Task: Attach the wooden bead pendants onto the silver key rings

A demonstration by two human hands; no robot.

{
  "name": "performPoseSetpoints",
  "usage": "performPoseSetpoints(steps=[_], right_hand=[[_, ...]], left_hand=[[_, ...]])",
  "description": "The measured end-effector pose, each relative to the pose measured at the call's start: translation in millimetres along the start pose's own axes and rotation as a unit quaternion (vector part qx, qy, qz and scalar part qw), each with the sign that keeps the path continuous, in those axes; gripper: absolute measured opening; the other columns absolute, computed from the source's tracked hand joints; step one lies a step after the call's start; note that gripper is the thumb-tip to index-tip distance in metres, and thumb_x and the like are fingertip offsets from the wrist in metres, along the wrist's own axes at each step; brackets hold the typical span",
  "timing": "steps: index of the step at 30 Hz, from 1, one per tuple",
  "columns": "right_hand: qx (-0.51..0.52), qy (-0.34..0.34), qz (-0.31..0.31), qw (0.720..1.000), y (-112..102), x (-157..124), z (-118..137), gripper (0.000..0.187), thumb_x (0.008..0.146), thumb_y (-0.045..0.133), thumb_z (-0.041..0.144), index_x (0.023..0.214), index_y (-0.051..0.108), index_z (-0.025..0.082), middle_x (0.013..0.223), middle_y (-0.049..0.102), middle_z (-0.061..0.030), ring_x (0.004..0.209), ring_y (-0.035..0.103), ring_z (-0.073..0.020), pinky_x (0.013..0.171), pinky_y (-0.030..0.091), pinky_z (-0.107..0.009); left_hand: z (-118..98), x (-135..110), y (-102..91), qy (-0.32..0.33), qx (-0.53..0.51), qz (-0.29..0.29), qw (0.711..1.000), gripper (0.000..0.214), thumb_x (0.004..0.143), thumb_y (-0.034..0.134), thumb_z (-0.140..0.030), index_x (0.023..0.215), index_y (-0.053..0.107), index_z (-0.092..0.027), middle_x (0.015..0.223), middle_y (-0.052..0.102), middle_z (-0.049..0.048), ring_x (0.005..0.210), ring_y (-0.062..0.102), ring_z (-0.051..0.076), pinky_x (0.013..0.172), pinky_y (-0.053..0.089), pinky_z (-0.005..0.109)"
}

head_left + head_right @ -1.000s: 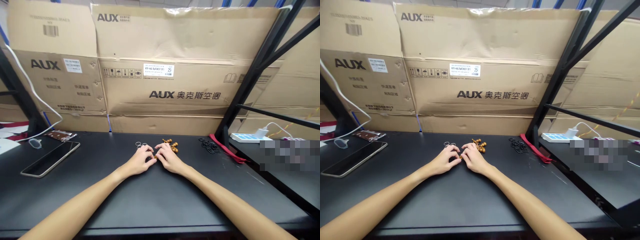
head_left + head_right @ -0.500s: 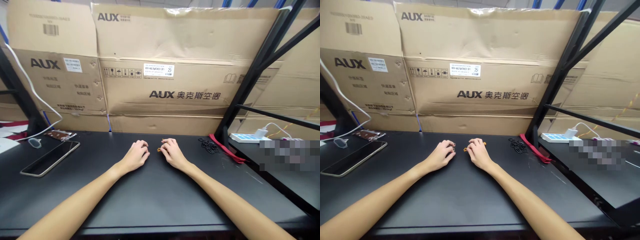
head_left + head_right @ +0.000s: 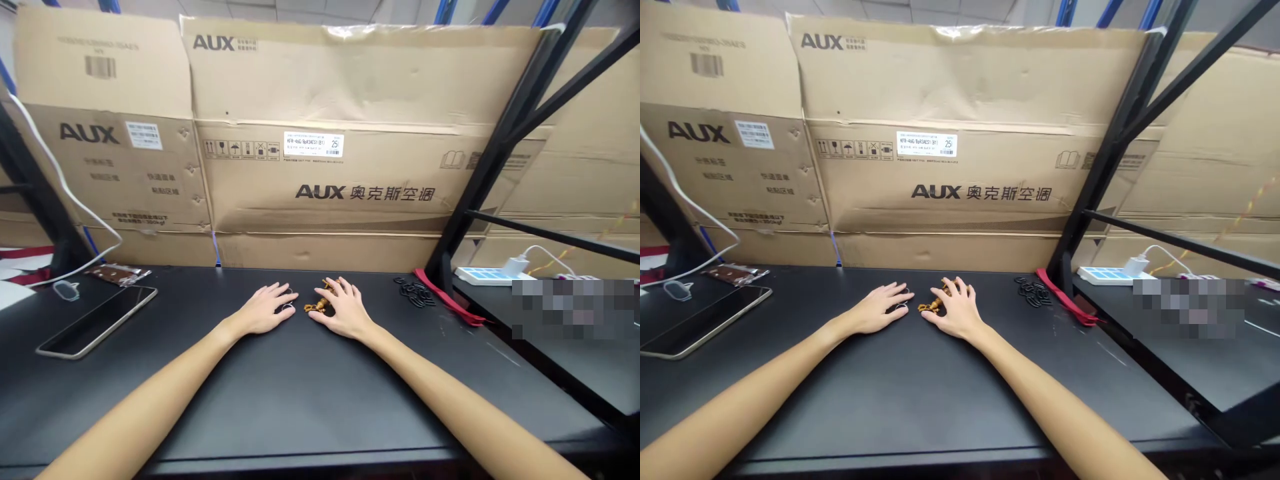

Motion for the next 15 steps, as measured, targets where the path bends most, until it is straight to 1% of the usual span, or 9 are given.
performPoseSetpoints(steps=[2,4,7,9,11,13,15], right_hand=[[0.004,0.008,0.022,1.0,5.0,0.6,-3.8,0.057,0.079,0.054,0.064,0.126,0.055,0.032,0.144,0.039,-0.0089,0.134,0.024,-0.0404,0.102,0.021,-0.065],[0.01,0.012,0.038,0.999,7.3,1.4,-6.6,0.053,0.082,0.051,0.061,0.127,0.054,0.034,0.145,0.037,-0.0076,0.134,0.024,-0.0397,0.102,0.022,-0.065],[0.012,0.011,0.05,0.999,6.8,3.0,-9.9,0.047,0.084,0.05,0.058,0.125,0.057,0.034,0.145,0.039,-0.006,0.134,0.027,-0.0381,0.103,0.024,-0.063],[0.0,0.007,0.047,0.999,4.0,4.6,-11.7,0.051,0.082,0.052,0.059,0.126,0.055,0.033,0.145,0.038,-0.0049,0.134,0.025,-0.0375,0.105,0.022,-0.062],[-0.015,0.012,0.047,0.999,1.9,6.6,-14.0,0.06,0.078,0.053,0.064,0.13,0.051,0.034,0.148,0.034,-0.0043,0.136,0.02,-0.0374,0.107,0.019,-0.061],[-0.019,0.024,0.065,0.997,3.7,8.6,-16.7,0.067,0.076,0.05,0.07,0.134,0.046,0.036,0.15,0.03,-0.0034,0.138,0.017,-0.0372,0.107,0.018,-0.06],[-0.01,0.033,0.097,0.995,8.7,10.2,-18.7,0.065,0.078,0.045,0.072,0.133,0.047,0.037,0.15,0.03,-0.0019,0.138,0.018,-0.0365,0.107,0.02,-0.059]], left_hand=[[0.9,2.1,1.0,0.012,-0.003,0.005,1.0,0.047,0.092,0.038,-0.052,0.132,0.05,-0.03,0.145,0.041,0.0059,0.136,0.031,0.028,0.111,0.024,0.05],[3.1,3.5,-0.9,0.017,-0.001,-0.008,1.0,0.046,0.093,0.038,-0.048,0.13,0.053,-0.026,0.142,0.045,0.0076,0.134,0.035,0.026,0.111,0.027,0.046],[9.8,4.1,-4.5,0.001,0.009,-0.032,0.999,0.046,0.093,0.037,-0.046,0.125,0.058,-0.02,0.137,0.05,0.0107,0.131,0.041,0.026,0.109,0.031,0.043],[14.7,3.9,-7.8,-0.017,0.02,-0.052,0.998,0.048,0.092,0.039,-0.048,0.125,0.058,-0.018,0.137,0.05,0.0122,0.13,0.042,0.027,0.108,0.033,0.043],[17.4,4.1,-9.9,-0.029,0.033,-0.063,0.997,0.053,0.09,0.042,-0.053,0.13,0.053,-0.021,0.142,0.043,0.0118,0.132,0.037,0.029,0.109,0.03,0.045],[18.2,5.4,-7.0,-0.035,0.04,-0.04,0.998,0.057,0.088,0.041,-0.057,0.135,0.048,-0.025,0.148,0.035,0.0094,0.137,0.03,0.03,0.111,0.026,0.046],[18.4,6.8,-0.8,-0.038,0.04,0.004,0.998,0.056,0.09,0.036,-0.058,0.136,0.046,-0.029,0.149,0.032,0.0069,0.139,0.025,0.03,0.112,0.022,0.047]])
Point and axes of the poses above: each hand's wrist, its own x-axis towards the middle knuckle, its own y-axis out of the palm, z = x × y, the point moved 8 cm from there along x, towards the middle knuckle
